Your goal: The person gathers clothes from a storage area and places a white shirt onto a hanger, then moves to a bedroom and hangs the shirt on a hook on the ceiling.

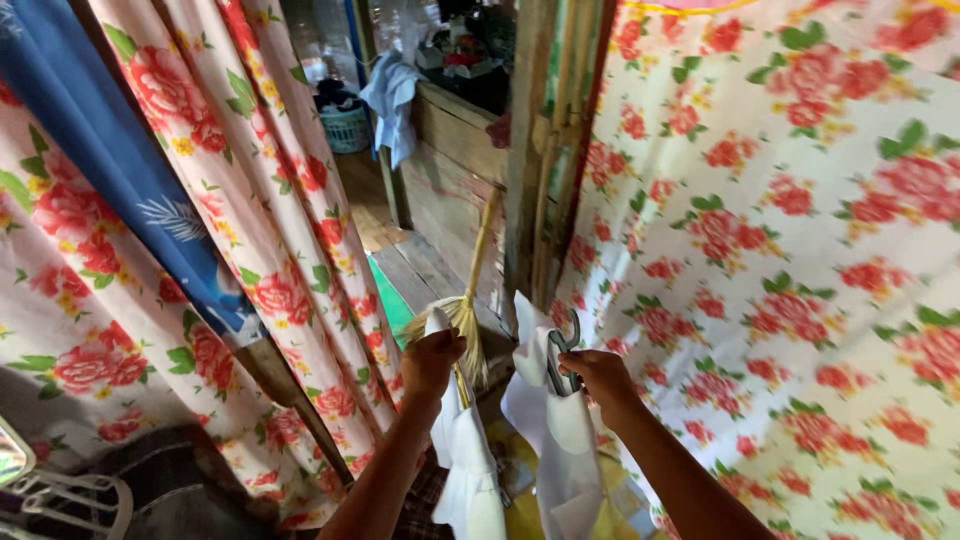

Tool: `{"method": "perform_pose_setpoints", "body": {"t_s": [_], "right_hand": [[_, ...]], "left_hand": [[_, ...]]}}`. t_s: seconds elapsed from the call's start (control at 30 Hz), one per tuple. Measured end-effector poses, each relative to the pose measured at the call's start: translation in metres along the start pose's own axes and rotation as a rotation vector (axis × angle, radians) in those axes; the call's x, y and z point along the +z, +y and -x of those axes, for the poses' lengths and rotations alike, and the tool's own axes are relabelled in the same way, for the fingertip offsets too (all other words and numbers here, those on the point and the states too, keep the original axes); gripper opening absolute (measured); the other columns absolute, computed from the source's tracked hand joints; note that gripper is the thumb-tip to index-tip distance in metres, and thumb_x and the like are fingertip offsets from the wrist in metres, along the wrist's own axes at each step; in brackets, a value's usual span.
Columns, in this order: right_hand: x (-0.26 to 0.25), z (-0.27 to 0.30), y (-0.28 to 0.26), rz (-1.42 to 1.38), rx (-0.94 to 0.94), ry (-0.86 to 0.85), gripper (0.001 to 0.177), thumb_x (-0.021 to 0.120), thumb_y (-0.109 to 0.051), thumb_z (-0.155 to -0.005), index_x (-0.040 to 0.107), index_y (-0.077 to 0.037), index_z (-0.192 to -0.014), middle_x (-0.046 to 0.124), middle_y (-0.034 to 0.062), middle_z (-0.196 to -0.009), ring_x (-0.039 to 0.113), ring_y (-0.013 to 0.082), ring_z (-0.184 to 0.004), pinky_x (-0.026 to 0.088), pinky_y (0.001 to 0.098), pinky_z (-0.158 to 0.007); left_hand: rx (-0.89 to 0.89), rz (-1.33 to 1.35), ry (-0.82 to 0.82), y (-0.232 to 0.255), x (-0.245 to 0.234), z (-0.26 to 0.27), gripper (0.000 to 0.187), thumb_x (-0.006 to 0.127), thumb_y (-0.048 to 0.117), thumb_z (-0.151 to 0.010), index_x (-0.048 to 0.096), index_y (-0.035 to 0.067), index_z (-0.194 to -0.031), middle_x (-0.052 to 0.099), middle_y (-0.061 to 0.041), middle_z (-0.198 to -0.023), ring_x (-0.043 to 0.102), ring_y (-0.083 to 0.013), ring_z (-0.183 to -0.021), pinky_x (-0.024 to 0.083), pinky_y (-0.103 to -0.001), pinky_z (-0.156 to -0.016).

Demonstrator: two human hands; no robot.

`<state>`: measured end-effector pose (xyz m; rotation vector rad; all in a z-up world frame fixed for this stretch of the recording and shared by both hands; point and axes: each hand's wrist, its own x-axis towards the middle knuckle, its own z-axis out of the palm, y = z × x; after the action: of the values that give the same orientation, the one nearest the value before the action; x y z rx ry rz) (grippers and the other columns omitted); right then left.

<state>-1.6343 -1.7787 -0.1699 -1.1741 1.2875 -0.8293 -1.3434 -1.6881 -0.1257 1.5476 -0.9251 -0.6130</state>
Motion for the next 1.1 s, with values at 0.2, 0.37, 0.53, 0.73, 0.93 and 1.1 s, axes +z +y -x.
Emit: {"method": "perform_pose_setpoints", "body": {"t_s": [0.2,0.37,0.53,0.73,0.93,1.1], "right_hand": [[0.034,-0.082,-0.032,0.035,-0.031,-0.101,0.031,0.078,-0.033,-0.08,0.081,-0.004,-0.09,0.076,0.0029,-0.08,0.063,0.013,-0.068,0.049,0.0323,-0.066],[0.073,-0.171,-0.048,0.093,-0.047,-0.163,0.029,0.079,-0.033,-0.081,0.081,-0.004,-0.087,0.075,0.0021,-0.079,0.056,0.0135,-0.066,0.041,0.0326,-0.063],[0.121,-0.282,-0.068,0.067,-0.21,-0.288,0.025,0.079,-0.028,-0.079,0.08,-0.003,-0.078,0.069,0.0005,-0.07,0.058,0.0096,-0.063,0.044,0.0295,-0.06],[0.176,-0.388,-0.127,0.058,-0.086,-0.314,0.023,0.079,-0.025,-0.084,0.08,-0.002,-0.078,0.06,0.0018,-0.065,0.04,0.0121,-0.055,0.031,0.0317,-0.053],[0.226,-0.461,-0.158,-0.053,-0.19,-0.406,0.017,0.075,-0.019,-0.085,0.08,-0.003,-0.081,0.072,-0.0014,-0.072,0.053,0.006,-0.059,0.04,0.0256,-0.058],[0.259,-0.508,-0.178,0.033,-0.161,-0.369,0.018,0.073,-0.016,-0.088,0.08,0.0,-0.086,0.071,0.0032,-0.074,0.055,0.011,-0.065,0.04,0.0298,-0.062]], "left_hand": [[-0.016,-0.186,0.047,0.001,0.007,-0.071,0.032,0.08,0.03,-0.083,0.08,0.007,-0.106,0.078,-0.009,-0.08,0.067,-0.0111,-0.068,0.052,-0.031,-0.068],[0.045,-0.012,0.148,-0.018,0.017,-0.158,0.034,0.082,0.028,-0.078,0.08,0.008,-0.105,0.081,-0.007,-0.082,0.068,-0.0079,-0.069,0.054,-0.03,-0.066],[0.118,-0.259,0.238,-0.016,0.018,-0.268,0.031,0.083,0.031,-0.081,0.083,0.007,-0.1,0.078,-0.011,-0.085,0.069,-0.0127,-0.07,0.053,-0.031,-0.065],[0.088,0.051,0.331,-0.01,0.015,-0.368,0.034,0.083,0.025,-0.074,0.081,0.007,-0.103,0.082,-0.008,-0.088,0.078,-0.0159,-0.079,0.058,-0.029,-0.074],[0.02,-0.085,0.384,-0.005,-0.001,-0.438,0.029,0.081,0.021,-0.08,0.081,0.008,-0.106,0.081,-0.008,-0.094,0.076,-0.016,-0.082,0.055,-0.03,-0.077],[0.051,-0.013,0.474,-0.013,-0.007,-0.506,0.031,0.082,0.021,-0.078,0.08,0.008,-0.106,0.082,-0.007,-0.094,0.076,-0.014,-0.082,0.057,-0.027,-0.078]]}}
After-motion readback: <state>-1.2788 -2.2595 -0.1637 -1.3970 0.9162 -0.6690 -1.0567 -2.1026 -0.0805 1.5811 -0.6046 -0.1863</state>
